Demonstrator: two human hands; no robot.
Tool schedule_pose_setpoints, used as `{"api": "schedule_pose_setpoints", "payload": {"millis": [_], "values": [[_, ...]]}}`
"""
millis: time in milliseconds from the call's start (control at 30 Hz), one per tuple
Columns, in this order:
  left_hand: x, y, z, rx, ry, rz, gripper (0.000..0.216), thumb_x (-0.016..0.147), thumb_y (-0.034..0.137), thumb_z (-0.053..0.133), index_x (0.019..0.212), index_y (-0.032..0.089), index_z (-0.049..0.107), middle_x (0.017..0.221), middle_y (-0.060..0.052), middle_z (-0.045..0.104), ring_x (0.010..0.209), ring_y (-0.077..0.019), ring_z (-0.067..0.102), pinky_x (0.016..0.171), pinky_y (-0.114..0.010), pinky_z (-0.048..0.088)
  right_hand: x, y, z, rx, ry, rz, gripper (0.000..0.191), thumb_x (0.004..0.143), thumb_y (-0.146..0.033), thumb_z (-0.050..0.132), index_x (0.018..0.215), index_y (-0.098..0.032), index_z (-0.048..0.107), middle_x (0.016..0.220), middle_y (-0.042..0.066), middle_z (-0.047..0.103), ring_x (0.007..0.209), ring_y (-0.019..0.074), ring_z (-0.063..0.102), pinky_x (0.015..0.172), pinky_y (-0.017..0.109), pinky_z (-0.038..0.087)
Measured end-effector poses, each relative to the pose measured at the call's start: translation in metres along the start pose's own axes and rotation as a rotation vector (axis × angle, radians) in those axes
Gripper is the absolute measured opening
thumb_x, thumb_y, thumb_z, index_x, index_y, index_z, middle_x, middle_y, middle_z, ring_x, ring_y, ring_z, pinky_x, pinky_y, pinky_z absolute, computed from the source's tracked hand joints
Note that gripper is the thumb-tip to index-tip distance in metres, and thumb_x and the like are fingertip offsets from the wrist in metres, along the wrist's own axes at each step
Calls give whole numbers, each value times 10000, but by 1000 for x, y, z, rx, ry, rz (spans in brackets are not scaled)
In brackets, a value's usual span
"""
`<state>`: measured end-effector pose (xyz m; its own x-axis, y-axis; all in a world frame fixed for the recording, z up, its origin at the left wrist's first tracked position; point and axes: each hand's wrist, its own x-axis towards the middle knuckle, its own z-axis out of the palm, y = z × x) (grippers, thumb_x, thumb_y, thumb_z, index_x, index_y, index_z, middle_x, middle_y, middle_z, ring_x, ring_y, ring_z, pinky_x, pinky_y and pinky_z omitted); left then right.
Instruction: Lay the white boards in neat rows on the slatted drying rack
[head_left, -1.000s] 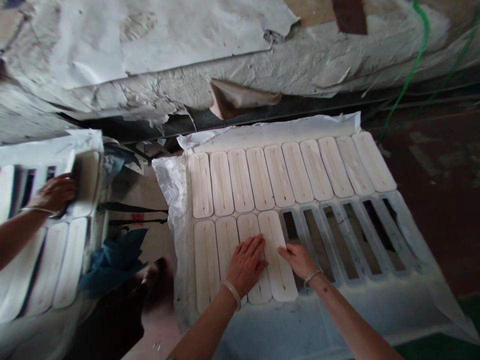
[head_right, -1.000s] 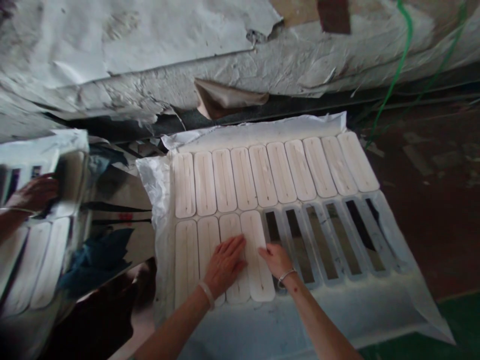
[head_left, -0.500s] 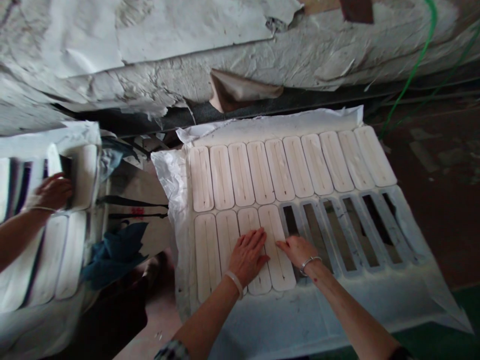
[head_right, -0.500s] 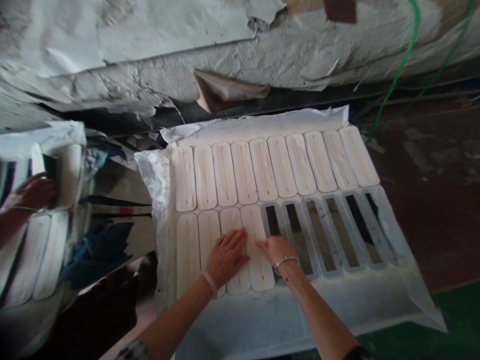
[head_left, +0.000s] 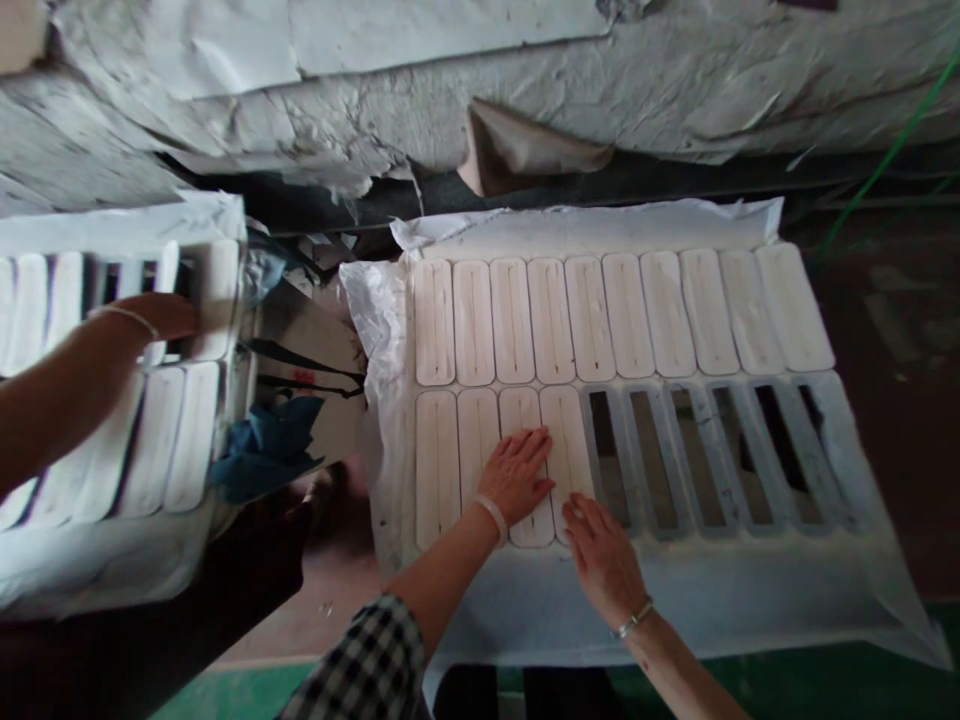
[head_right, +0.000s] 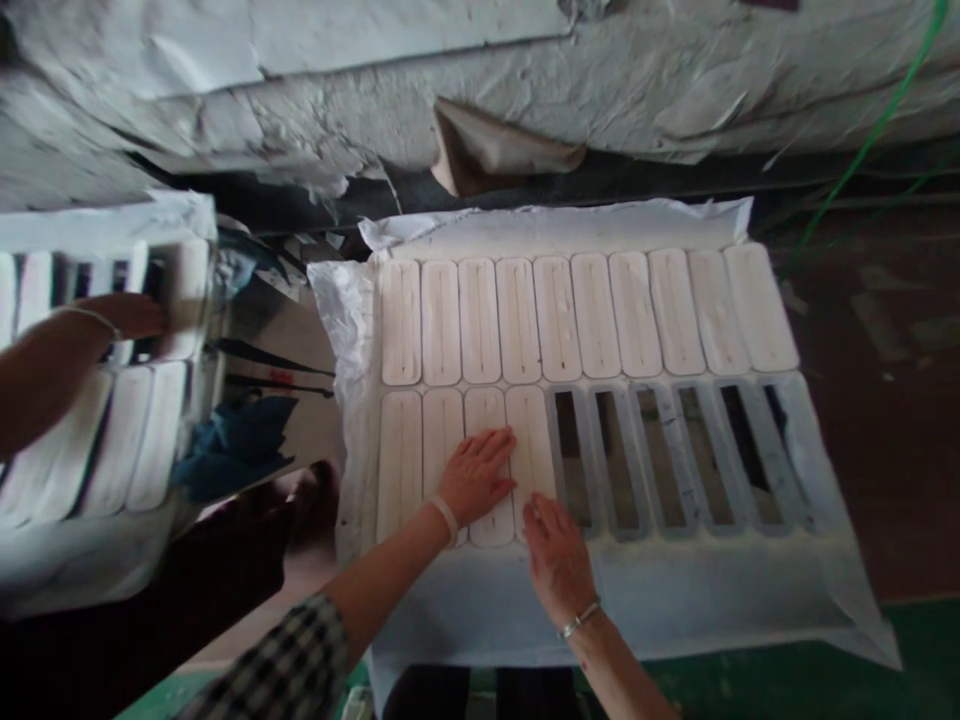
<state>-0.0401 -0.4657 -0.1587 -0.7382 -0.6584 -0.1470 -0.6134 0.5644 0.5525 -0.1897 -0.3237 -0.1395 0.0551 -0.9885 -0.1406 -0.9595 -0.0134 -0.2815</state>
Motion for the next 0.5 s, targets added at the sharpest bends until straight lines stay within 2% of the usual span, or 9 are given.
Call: {"api": "schedule_pose_setpoints", "payload": {"millis": [100, 233, 300, 400, 500], "values": [[1, 5, 0, -22, 32, -28, 595, 903, 362, 563, 1443, 182, 391, 1560, -55, 359, 1382, -270, 335, 1132, -474, 285, -3, 5, 7, -108, 50, -92, 288, 951, -176, 429, 1126, -107, 648, 1238, 177, 607, 1140, 296, 533, 923, 426, 493], [-1, 26, 0, 6, 99, -116, 520, 896, 329, 572, 1382, 175, 465, 1513, -25, 434, 1381, -208, 344, 1169, -381, 263, 14, 19, -2, -162, 52, -252, 307, 961, -267, 408, 1019, -113, 667, 1133, 174, 639, 982, 291, 593, 784, 400, 509], [-10, 40, 3, -65, 228, -196, 449, 918, 309, 535, 1335, 145, 503, 1484, -53, 466, 1376, -225, 358, 1170, -405, 275, 21, 30, -8, -89, 59, -356, 333, 955, -322, 403, 985, -123, 669, 1097, 175, 637, 931, 290, 605, 802, 414, 505], [-49, 66, 9, -225, 505, -381, 450, 949, 347, 491, 1364, 175, 472, 1436, -56, 519, 1358, -205, 401, 1146, -399, 343, 17, 50, -13, 103, 40, -469, 351, 927, -417, 432, 970, -149, 654, 1045, 166, 638, 863, 288, 623, 813, 431, 505], [-123, 95, 21, -327, 740, -572, 457, 939, 339, 512, 1368, 184, 473, 1367, -68, 581, 1305, -193, 478, 1118, -360, 399, -3, 63, -8, 249, -101, -497, 406, 883, -478, 465, 1088, -181, 651, 1011, 166, 655, 867, 321, 648, 820, 472, 509]]}}
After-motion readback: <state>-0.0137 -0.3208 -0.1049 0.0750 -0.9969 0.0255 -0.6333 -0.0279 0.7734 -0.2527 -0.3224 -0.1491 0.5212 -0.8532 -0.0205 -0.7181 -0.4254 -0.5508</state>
